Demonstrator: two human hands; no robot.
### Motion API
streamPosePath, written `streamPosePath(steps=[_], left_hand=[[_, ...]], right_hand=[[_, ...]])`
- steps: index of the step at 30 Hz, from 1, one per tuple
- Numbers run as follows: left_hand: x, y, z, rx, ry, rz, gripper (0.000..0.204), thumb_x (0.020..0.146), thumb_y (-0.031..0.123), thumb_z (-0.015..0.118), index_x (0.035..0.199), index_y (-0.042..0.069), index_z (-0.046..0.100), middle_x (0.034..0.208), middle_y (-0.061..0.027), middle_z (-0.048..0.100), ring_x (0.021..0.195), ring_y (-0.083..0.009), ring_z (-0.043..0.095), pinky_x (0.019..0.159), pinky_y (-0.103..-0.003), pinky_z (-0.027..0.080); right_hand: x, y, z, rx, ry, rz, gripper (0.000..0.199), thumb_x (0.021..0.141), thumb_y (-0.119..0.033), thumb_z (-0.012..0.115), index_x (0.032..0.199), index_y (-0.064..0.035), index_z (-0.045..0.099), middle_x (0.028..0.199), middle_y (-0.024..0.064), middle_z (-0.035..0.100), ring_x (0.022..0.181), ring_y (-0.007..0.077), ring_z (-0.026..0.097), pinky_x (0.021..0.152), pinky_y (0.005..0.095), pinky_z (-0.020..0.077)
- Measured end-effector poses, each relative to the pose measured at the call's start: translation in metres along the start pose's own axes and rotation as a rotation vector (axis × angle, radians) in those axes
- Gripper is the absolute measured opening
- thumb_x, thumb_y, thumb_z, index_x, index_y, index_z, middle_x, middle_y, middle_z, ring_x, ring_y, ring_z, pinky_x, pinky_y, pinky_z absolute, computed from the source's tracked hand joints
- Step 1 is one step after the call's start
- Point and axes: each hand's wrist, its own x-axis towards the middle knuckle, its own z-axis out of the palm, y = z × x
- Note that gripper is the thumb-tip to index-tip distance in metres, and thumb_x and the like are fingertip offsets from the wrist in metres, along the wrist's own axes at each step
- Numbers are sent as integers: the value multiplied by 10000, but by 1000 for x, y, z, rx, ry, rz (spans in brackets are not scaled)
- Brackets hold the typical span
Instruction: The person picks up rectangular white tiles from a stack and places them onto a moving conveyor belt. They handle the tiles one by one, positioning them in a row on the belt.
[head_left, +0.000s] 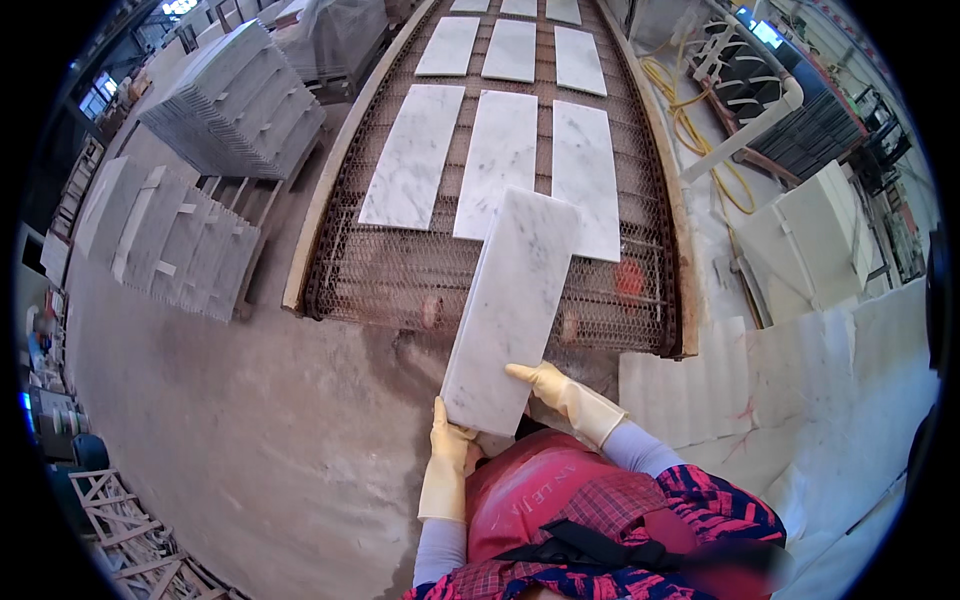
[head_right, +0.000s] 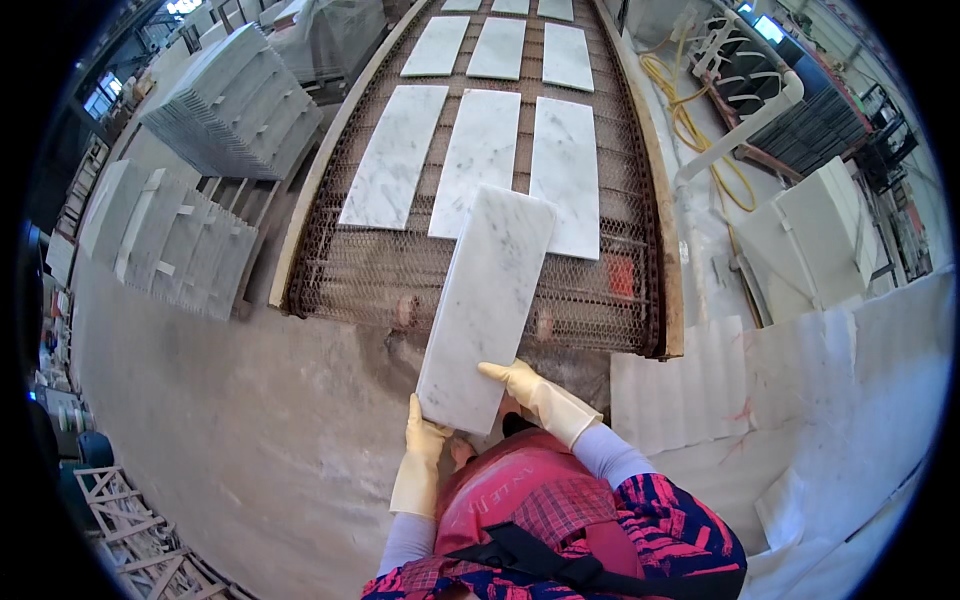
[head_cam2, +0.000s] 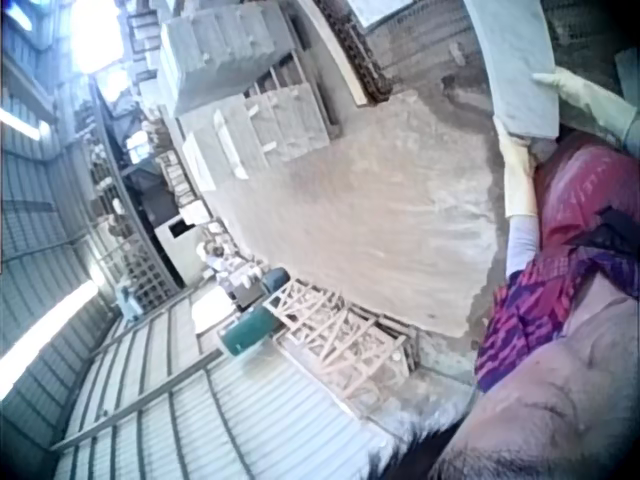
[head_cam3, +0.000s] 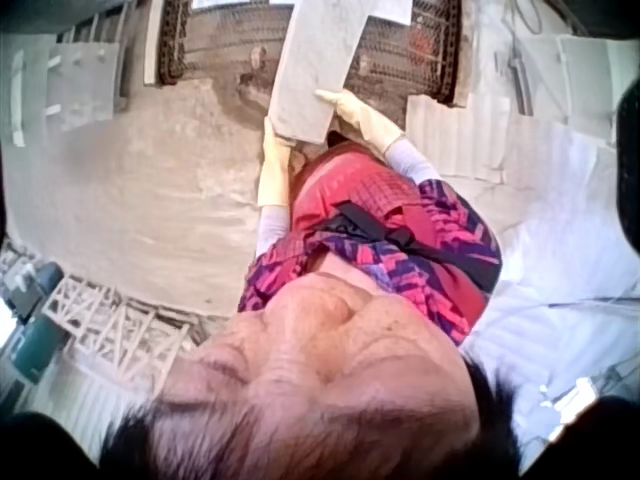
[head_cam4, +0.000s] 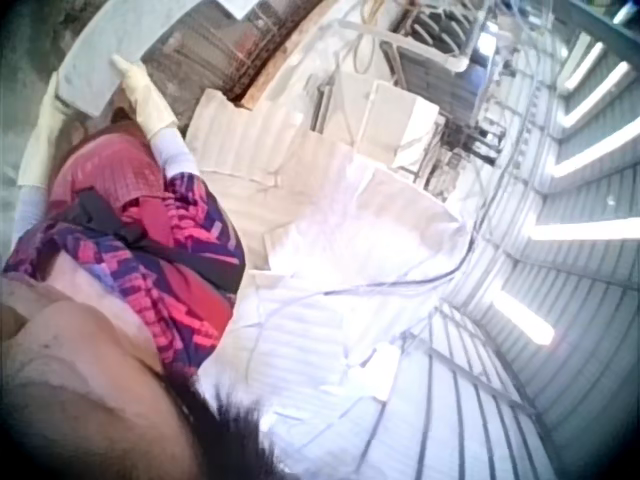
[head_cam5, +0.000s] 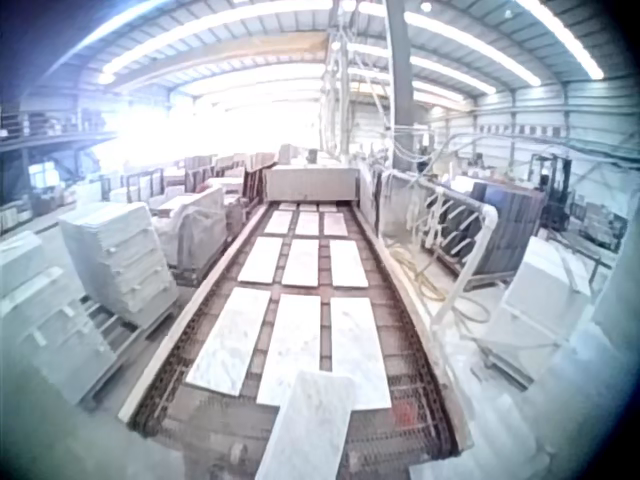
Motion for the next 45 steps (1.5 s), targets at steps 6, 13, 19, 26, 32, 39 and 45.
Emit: streamPosePath(steps=[6,13,19,26,32,39,45], left_hand=[[-9,-48,-18,126,-145,154,730,1040,602,482,1550,84,413,1508,-115,509,1353,-313,518,1081,-481,463],[-35,-103,-61,-48,-185,106,631,951,48,500,1554,97,320,1488,-156,520,1337,-323,548,1068,-475,504],[-78,-112,-90,186,-236,129,631,990,-41,518,1549,102,262,1530,-162,488,1389,-312,511,1104,-494,488],[-78,-101,-152,-13,-277,-30,461,1078,178,472,1515,95,350,1529,-153,482,1386,-326,505,1076,-492,512],[-119,-70,-116,-196,-110,-205,594,1060,526,472,1500,128,451,1521,-125,498,1356,-341,524,1087,-556,471],[-135,-48,-101,-113,-47,-195,610,1060,574,410,1514,170,469,1536,-123,492,1360,-355,511,1098,-564,461],[-148,-40,-88,-123,-103,-176,574,1066,552,394,1477,171,516,1511,-107,526,1351,-362,523,1087,-568,469]], right_hand=[[-2,18,-23,92,-90,18,594,939,-225,751,1462,-36,543,1397,117,637,1265,264,617,1084,397,464],[-27,58,-33,-77,-41,71,618,910,-164,784,1467,-44,544,1398,92,636,1257,229,606,1082,398,464],[-52,84,-18,-129,-1,83,623,903,-176,785,1464,-43,550,1378,99,650,1239,237,623,1059,405,482],[-81,110,15,15,-47,96,601,924,-198,749,1460,-23,543,1384,136,646,1250,281,632,1059,442,491],[-99,124,33,38,-69,27,601,956,-318,718,1463,-47,542,1375,142,653,1216,301,653,1025,469,510],[-135,143,73,96,138,82,610,996,-422,672,1436,-18,548,1399,159,633,1270,300,621,1094,442,476],[-161,169,62,-48,36,171,639,983,-480,677,1394,2,595,1321,179,676,1161,322,671,1010,455,521]])
